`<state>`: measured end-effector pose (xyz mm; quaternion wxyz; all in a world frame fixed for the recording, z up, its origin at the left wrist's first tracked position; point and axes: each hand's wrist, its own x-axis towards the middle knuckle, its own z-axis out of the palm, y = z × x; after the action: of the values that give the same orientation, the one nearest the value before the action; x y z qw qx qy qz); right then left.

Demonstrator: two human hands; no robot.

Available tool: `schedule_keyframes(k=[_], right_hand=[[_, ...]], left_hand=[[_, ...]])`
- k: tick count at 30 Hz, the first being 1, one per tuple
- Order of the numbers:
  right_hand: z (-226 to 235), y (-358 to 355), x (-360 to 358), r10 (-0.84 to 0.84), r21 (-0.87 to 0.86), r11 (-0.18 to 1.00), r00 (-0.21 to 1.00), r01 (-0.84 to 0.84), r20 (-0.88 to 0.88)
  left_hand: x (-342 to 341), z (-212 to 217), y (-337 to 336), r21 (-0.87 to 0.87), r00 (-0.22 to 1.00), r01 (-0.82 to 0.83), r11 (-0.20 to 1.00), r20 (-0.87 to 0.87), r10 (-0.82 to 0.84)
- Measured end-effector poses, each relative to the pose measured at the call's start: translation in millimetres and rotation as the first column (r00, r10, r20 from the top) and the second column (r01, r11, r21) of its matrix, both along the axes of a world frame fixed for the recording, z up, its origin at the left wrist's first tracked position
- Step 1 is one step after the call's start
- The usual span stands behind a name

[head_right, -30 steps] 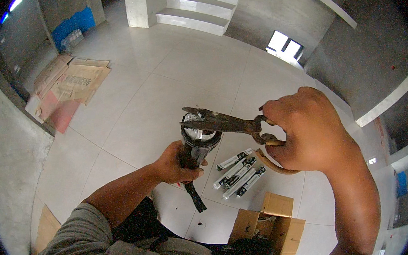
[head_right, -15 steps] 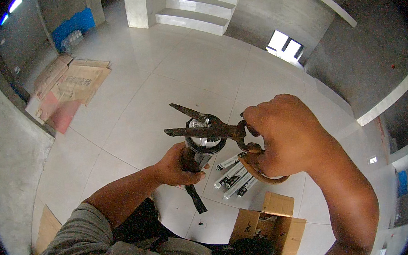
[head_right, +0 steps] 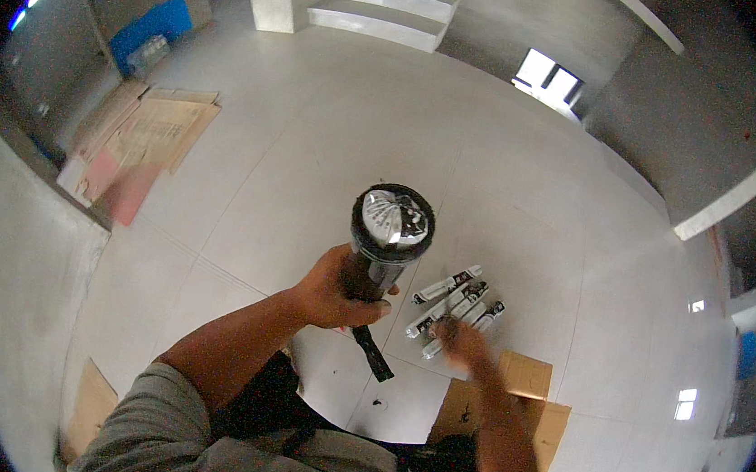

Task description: The person prepares a caulking gun by removing the nozzle cap, inserting a sealant cartridge, cutting the tip, and attaching a nozzle. They then apply sealant along the bottom edge of a window frame.

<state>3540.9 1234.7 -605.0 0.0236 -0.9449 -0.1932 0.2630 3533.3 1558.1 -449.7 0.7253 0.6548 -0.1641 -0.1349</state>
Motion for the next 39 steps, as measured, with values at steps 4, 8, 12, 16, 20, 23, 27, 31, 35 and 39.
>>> schedule_keyframes(k=[4, 8, 12, 16, 20, 23, 27, 31, 35, 39], right_hand=[[-176, 11, -99, -0.352, -0.069, 0.933, 0.854, 0.354, -0.384], [-248, -8, -161, -0.455, -0.144, 0.879, 0.713, 0.454, -0.534], [-316, -54, -156, -0.219, 0.041, 0.974, 0.970, 0.224, -0.101], [-61, 47, -27, -0.645, 0.483, 0.629, 0.756, 0.609, -0.113], [92, 71, 3, -0.508, 0.993, -0.095, 0.861, -0.064, 0.006], [156, 85, 7, -0.389, 0.948, 0.308, 0.900, -0.077, 0.199], [186, 93, 5, -0.295, 0.873, 0.487, 0.944, 0.015, 0.148], [185, 95, 3, -0.270, 0.822, 0.561, 0.915, -0.103, 0.299], [190, 99, 5, -0.305, 0.858, 0.502, 0.905, -0.110, 0.295], [190, 96, 18, -0.284, 0.887, 0.462, 0.945, -0.011, 0.160]], left_hand=[[-1, -3, 2, -0.010, 0.998, 0.026, 1.000, -0.064, -0.027], [-6, 4, 1, 0.028, 0.995, 0.046, 0.999, -0.090, -0.044], [-2, 8, -11, 0.024, 0.991, 0.124, 0.992, -0.056, -0.122], [-10, -10, 7, 0.014, 0.995, 0.083, 0.996, -0.063, -0.082], [-4, -4, -11, 0.003, 0.986, 0.161, 0.987, -0.052, -0.161], [-1, -5, -17, -0.009, 0.981, 0.193, 0.981, 0.011, -0.193], [0, -4, -16, 0.041, 0.979, 0.200, 0.979, 0.021, -0.201], [-3, 5, -16, 0.072, 0.984, 0.174, 0.982, 0.025, -0.176], [-8, 0, -15, -0.028, 0.985, 0.162, 0.986, -0.056, -0.163], [-8, -3, -17, -0.128, 0.990, 0.142, 0.982, 0.012, -0.141]])
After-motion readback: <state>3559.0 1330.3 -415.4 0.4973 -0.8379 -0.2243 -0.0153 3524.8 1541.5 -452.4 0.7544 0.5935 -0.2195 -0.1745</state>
